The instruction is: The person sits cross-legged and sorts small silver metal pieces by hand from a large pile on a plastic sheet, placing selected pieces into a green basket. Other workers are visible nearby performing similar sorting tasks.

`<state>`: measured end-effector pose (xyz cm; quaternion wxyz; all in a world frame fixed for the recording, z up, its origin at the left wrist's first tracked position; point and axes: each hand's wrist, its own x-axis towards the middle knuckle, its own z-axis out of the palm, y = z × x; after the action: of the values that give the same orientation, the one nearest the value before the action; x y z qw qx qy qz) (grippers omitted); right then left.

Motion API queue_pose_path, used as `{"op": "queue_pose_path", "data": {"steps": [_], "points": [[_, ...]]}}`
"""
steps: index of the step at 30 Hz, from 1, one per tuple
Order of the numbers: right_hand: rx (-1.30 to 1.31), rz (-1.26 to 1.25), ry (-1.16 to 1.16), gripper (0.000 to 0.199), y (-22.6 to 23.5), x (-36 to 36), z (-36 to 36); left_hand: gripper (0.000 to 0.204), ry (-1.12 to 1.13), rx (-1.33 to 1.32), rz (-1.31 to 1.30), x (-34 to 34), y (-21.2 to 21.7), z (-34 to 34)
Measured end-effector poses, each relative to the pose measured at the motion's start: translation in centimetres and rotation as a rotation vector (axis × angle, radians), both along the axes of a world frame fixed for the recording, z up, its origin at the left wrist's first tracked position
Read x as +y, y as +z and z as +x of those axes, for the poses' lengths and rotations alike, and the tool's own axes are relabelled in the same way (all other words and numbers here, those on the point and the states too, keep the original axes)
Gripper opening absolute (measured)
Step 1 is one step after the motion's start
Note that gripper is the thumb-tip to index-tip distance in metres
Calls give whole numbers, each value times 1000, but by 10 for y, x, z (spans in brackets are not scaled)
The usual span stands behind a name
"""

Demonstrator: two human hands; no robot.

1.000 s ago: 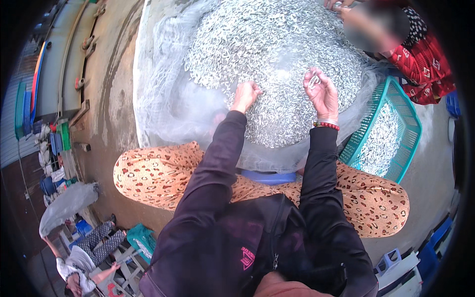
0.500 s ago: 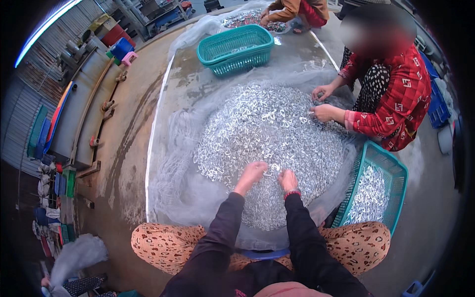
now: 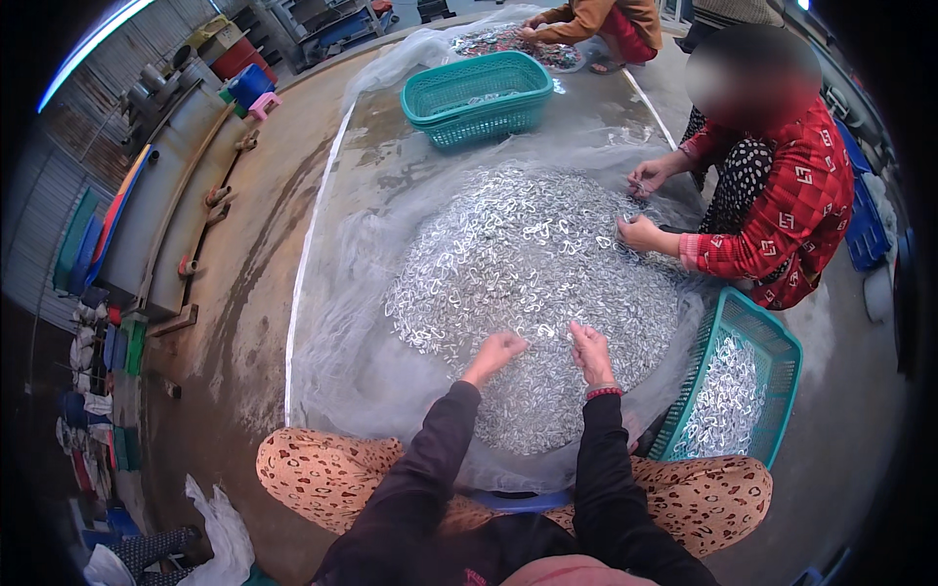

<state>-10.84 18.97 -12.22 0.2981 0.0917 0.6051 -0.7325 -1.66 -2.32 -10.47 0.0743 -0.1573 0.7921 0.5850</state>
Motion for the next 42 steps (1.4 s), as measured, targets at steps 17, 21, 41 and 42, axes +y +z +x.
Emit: {"op": "queue_pose_path", "data": {"steps": [17,21,41,42], "points": [[-249,-832,-238,42,66,-16,34,33,-625,487,-411,66,142,-40],[-481,-1239,-337,32,79,35,6,31,-191,626,-260,47,133,-59],[586,805,65,33,34,101,-45,23,134,163,37,34,-3,-22],[705,802,178,34,16,60,-44,26,189,194,129,32,1,-21]]}}
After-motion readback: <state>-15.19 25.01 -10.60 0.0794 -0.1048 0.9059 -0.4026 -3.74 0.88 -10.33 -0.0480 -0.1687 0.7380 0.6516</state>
